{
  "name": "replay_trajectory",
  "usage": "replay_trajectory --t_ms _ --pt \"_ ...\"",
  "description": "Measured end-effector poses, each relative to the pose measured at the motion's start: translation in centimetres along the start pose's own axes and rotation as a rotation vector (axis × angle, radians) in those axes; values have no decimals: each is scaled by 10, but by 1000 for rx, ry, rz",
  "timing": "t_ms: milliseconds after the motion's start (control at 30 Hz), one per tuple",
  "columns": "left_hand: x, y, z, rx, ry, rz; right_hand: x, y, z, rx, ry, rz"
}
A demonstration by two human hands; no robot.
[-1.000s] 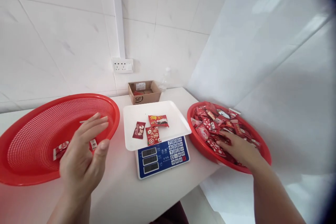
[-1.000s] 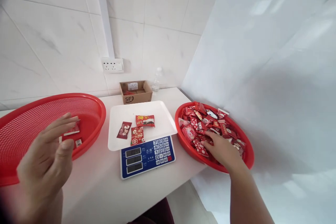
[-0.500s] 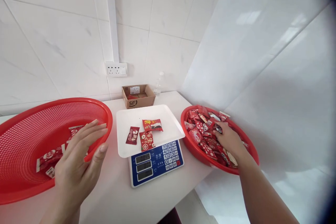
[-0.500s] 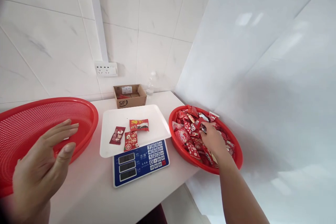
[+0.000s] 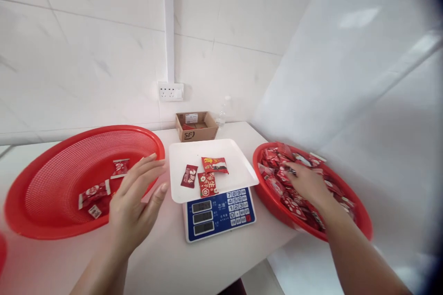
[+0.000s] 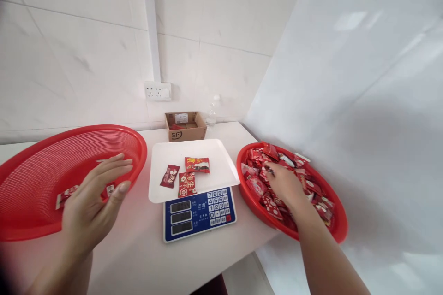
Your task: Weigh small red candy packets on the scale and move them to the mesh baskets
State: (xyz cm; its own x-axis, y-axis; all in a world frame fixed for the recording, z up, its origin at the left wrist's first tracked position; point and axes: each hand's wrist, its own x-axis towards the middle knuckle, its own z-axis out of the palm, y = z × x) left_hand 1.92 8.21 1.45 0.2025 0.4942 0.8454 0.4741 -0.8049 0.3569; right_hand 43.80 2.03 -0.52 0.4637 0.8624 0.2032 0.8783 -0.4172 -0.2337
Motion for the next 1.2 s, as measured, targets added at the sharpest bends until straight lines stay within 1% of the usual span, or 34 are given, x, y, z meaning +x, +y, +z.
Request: replay_trajectory --t_ms 67,133,167,233,333,367,433,533,600,667,767,867,1000,1133,1200 --pt "0 0 1 2 -15 3 -4 -12 -7 67 82 -18" --pt "-1 0 2 11 -35 6 -9 -36 -11 222 95 -78" --pt "-1 1 3 16 -43 10 -12 -52 -11 317 62 -120" --pt "-2 2 4 23 -52 16 -18 -87 -9 492 -50 -226" --pt "-2 3 3 27 -59 15 -22 -134 0 622 -244 -303" --pt "-2 3 2 26 -60 14 -21 -144 3 646 -279 -314" --pt "-1 3 0 26 -57 11 -20 -155 8 687 -278 -318" --pt "0 2 -3 21 -44 -6 -21 -152 12 717 -214 -269" --pt "1 2 -2 18 -40 -17 -26 -145 13 682 -196 -237" --pt "1 1 -1 14 -48 -22 -32 -142 17 623 -202 -253" --pt "0 1 2 4 -70 -22 -40 -142 25 551 -229 -321" --pt "0 2 2 7 -70 -22 -44 -139 33 542 -163 -304" --pt "1 1 -1 1 -26 -16 -51 -118 33 575 -76 -186" --pt "2 0 -1 -34 3 -7 -65 -90 33 514 0 -109" --pt "2 0 0 -47 8 -2 -72 -81 35 497 18 -65"
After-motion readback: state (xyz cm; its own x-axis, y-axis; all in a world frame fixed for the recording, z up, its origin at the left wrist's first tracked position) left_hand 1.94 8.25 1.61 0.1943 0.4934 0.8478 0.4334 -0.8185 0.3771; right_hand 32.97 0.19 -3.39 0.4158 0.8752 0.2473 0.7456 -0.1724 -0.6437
